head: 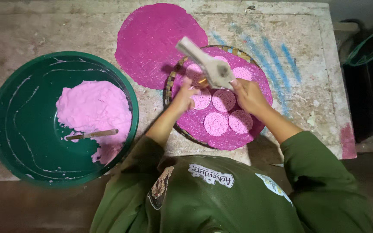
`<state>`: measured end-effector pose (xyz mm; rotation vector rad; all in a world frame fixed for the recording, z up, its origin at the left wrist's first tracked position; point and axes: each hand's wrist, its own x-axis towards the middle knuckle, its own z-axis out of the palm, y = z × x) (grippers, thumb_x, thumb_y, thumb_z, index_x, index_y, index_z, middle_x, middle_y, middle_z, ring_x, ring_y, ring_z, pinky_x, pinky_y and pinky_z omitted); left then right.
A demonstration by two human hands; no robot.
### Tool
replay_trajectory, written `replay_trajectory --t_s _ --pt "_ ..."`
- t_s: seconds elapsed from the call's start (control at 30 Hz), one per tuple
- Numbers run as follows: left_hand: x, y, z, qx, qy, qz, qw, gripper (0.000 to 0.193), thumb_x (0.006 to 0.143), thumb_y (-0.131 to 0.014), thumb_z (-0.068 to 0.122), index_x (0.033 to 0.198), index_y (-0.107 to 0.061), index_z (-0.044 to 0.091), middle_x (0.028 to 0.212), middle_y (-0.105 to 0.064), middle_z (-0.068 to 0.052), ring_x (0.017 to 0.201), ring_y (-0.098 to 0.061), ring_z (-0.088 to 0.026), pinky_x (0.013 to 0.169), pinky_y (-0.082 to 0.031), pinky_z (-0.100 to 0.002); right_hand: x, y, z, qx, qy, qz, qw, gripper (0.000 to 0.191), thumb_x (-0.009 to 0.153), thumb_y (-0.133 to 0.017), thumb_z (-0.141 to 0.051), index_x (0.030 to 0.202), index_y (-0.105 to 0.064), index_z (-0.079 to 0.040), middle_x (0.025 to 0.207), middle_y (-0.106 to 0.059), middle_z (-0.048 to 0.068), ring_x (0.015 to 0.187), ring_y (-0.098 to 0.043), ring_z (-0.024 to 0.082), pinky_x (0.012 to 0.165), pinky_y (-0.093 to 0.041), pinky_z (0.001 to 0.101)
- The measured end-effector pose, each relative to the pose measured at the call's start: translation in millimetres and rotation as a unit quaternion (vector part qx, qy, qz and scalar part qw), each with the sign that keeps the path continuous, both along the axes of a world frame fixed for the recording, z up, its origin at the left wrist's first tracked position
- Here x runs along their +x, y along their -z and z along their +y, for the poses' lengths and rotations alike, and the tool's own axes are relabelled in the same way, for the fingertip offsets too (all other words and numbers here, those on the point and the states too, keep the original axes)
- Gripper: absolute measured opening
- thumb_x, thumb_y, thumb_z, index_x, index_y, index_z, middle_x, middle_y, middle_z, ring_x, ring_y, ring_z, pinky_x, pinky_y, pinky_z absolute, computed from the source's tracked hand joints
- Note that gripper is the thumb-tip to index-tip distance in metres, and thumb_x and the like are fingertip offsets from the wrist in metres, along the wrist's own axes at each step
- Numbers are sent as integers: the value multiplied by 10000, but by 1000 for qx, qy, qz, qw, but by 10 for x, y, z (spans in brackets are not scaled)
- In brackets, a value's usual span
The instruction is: The person places a woven basket containing pink circular cakes into a steamer and covers it. Then the person uses a metal scoop and a wooden stick to portion pink dough from a green bowl into a round cutter on a pink mat, forming small round cakes on a woven tray.
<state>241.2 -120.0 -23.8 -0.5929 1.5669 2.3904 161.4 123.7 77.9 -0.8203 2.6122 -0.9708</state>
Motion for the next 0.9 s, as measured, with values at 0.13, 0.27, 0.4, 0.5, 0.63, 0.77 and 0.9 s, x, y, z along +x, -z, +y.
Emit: replay_trajectory --t_s 0.13,0.27,0.4,0.5,0.63,0.77,0.9 --pt "474 -194 33 -455 78 227 858 784 969 -430 211 1640 -39 107 1364 -696 3 529 -576 -206 488 -490 -335 -17 306 214 -83 74 -18 994 723 1106 -313 -573 785 -579 18 606 -521 120 567 -542 241 543 -416 429" --pt "736 -430 42 -520 38 283 805 744 907 -543 110 1619 -340 177 1352 -705 21 759 -700 -218 679 -568 -343 219 482 466 -137 142 2 980 757 1117 -236 -609 799 -592 -22 591 -500 59 534 -497 185 514 -379 362" --pt "762 -544 65 -643 60 258 719 585 825 -620 111 1406 -620 184 1399 -595 -40 1113 -605 -302 800 -562 -370 564 552 618 -250 190 -103 944 757 1070 -215 -651 819 -604 -52 593 -525 10 482 -491 127 457 -372 294" --pt "757 -538 85 -683 84 252 680 583 815 -653 141 1397 -622 167 1477 -493 -93 1213 -475 -322 1007 -458 -473 728 577 697 -326 188 -122 918 731 1074 -238 -666 908 -571 -37 632 -515 15 501 -477 123 457 -357 282" --pt "770 -463 106 -680 81 269 677 585 840 -662 155 1420 -593 184 1529 -478 -110 1255 -455 -356 1077 -371 -509 831 624 868 -361 189 -132 904 736 1094 -246 -669 935 -549 -18 644 -502 31 520 -463 126 470 -353 276" --pt "722 -374 126 -639 29 197 743 870 793 -787 278 1539 -373 110 1504 -446 -153 1314 -419 -379 1070 -286 -585 886 706 1066 -382 213 -121 891 717 1095 -250 -666 931 -515 -20 635 -489 36 512 -465 140 465 -352 287" --pt "631 -299 176 -628 20 155 763 1246 658 -920 425 1572 -169 35 1466 -430 -202 1340 -383 -405 1083 -239 -628 903 770 1161 -448 223 -138 855 685 1095 -281 -661 1007 -513 -23 708 -488 51 539 -467 154 478 -364 299"
